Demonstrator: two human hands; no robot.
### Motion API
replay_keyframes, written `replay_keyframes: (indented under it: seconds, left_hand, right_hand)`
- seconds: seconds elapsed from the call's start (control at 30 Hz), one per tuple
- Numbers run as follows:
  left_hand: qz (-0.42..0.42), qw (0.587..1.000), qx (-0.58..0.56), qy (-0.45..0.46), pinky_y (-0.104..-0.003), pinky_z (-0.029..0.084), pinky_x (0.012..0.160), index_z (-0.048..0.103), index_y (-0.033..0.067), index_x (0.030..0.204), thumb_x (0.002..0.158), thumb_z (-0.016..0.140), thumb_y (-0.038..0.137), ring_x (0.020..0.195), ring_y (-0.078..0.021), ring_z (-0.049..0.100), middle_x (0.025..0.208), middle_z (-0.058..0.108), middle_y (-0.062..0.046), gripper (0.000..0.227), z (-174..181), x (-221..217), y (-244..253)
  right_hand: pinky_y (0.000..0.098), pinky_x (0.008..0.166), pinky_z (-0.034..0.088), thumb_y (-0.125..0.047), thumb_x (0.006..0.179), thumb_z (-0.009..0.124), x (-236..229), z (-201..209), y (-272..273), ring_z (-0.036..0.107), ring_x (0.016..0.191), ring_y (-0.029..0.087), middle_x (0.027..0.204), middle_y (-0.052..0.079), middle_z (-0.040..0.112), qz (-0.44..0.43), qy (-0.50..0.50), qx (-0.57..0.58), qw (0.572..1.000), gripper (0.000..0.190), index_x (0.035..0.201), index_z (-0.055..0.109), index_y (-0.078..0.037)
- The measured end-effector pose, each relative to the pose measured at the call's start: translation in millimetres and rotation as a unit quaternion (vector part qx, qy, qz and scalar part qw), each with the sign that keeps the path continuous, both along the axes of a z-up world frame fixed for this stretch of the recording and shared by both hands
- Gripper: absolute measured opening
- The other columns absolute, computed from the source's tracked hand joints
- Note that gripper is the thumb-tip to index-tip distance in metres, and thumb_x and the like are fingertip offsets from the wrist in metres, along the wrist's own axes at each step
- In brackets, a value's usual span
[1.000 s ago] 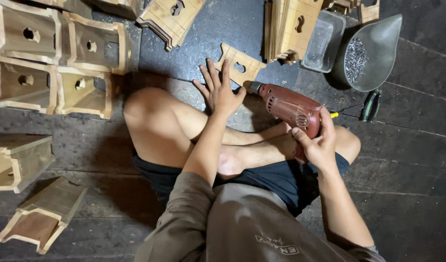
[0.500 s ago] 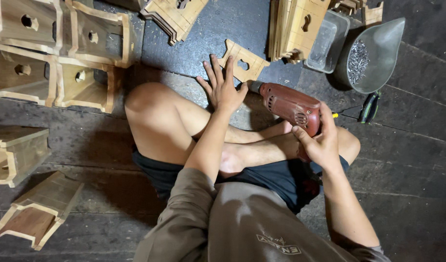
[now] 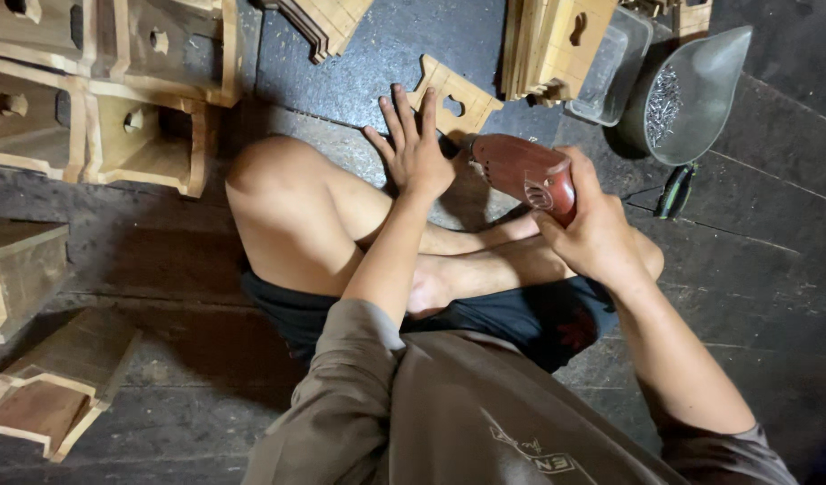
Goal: The person drills a hole in a small wooden piece using a power drill while holding it against other wooden components on the floor.
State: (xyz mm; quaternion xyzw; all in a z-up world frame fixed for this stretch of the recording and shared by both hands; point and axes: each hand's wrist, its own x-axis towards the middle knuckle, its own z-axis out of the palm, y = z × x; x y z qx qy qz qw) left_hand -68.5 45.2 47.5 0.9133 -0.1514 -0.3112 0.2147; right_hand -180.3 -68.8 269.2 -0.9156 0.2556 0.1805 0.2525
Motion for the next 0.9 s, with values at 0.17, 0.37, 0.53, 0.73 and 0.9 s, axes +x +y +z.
replay_keyframes:
  seconds: [0.17,0.37,0.53,0.73,0.9]
  left_hand:
    - [-0.005,1.000,0.004,0.013,-0.072,-0.010,0.120,-0.004,0.0306,0.168,0.082,0.073,0.017,0.158,-0.0410,-0.019,0.170,-0.022,-0.017,0.116,5.1,0.9,-1.9]
    - [-0.012,0.999,0.036,0.010,-0.067,-0.012,0.121,-0.006,0.0337,0.167,0.084,0.075,0.023,0.160,-0.0376,-0.015,0.171,-0.019,-0.013,0.117,15.3,2.6,1.1]
    - [0.020,0.998,0.010,-0.055,-0.070,-0.007,0.121,0.008,0.0352,0.168,0.082,0.076,0.056,0.160,-0.0365,-0.007,0.173,-0.007,-0.012,0.112,-14.1,-9.7,0.4]
    - [0.205,0.954,-0.144,-0.167,-0.064,0.000,0.131,0.039,0.0293,0.162,0.072,0.082,0.029,0.163,-0.0371,0.008,0.174,0.010,-0.006,0.100,-41.7,-8.6,1.3]
    - [0.314,0.921,-0.110,-0.203,-0.057,0.022,0.120,0.069,0.0403,0.132,0.082,0.075,0.035,0.156,-0.0222,0.029,0.169,0.026,0.005,0.050,-44.3,-4.1,-3.1]
  right_hand:
    - [0.0425,0.095,0.045,-0.012,0.079,0.067,5.5,0.5,0.3,0.065,0.111,0.043,0.142,0.010,0.059,0.012,-0.008,0.005,1.000,0.082,0.152,0.033,-0.018]
    - [0.0418,0.101,0.042,-0.015,0.084,0.071,-0.4,2.8,1.3,0.060,0.125,0.041,0.148,0.013,0.056,0.018,-0.013,-0.007,1.000,0.080,0.155,0.033,-0.014]
    - [0.0467,0.099,0.058,0.004,0.083,0.075,11.1,35.5,3.5,0.069,0.114,0.042,0.137,0.026,0.061,0.065,-0.079,0.038,0.994,0.072,0.147,0.042,-0.001]
    - [0.0406,0.095,0.044,-0.007,0.088,0.073,30.5,25.9,-3.9,0.057,0.115,0.030,0.132,0.018,0.057,0.049,-0.137,0.015,0.989,0.066,0.147,0.046,0.002]
    - [0.0381,0.106,0.041,0.000,0.085,0.074,48.7,4.6,-2.4,0.053,0.124,0.028,0.137,0.018,0.055,0.075,-0.178,0.049,0.980,0.068,0.146,0.045,0.005]
